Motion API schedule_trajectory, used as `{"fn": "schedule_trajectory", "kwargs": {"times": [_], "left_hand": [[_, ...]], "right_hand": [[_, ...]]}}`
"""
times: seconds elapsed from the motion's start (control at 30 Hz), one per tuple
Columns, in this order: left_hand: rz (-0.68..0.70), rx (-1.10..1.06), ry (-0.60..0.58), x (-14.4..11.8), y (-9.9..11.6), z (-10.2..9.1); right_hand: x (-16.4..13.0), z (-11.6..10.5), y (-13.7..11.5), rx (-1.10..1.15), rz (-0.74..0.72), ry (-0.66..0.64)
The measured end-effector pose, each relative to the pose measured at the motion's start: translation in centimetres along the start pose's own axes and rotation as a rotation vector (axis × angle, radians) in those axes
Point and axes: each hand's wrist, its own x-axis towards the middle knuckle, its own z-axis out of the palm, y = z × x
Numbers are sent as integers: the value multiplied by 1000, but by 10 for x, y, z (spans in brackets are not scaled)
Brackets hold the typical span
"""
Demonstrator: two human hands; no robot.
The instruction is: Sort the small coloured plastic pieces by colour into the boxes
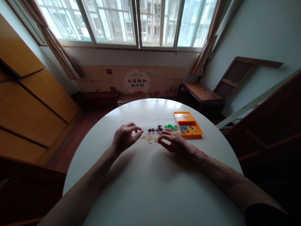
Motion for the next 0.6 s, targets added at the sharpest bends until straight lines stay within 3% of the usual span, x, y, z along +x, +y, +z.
{"fn": "schedule_trajectory", "kwargs": {"times": [0.13,0.23,0.37,0.6], "left_hand": [[93,-384,-160,-5,28,17],[115,-530,-181,-11,38,33],[105,-629,-169,-14,40,42],[76,-693,-175,-13,39,41]], "right_hand": [[-1,0,0,1,-13,56],[-1,-1,1,-3,-28,74],[0,-2,2,-1,-43,77],[2,-3,0,16,-60,81]]}}
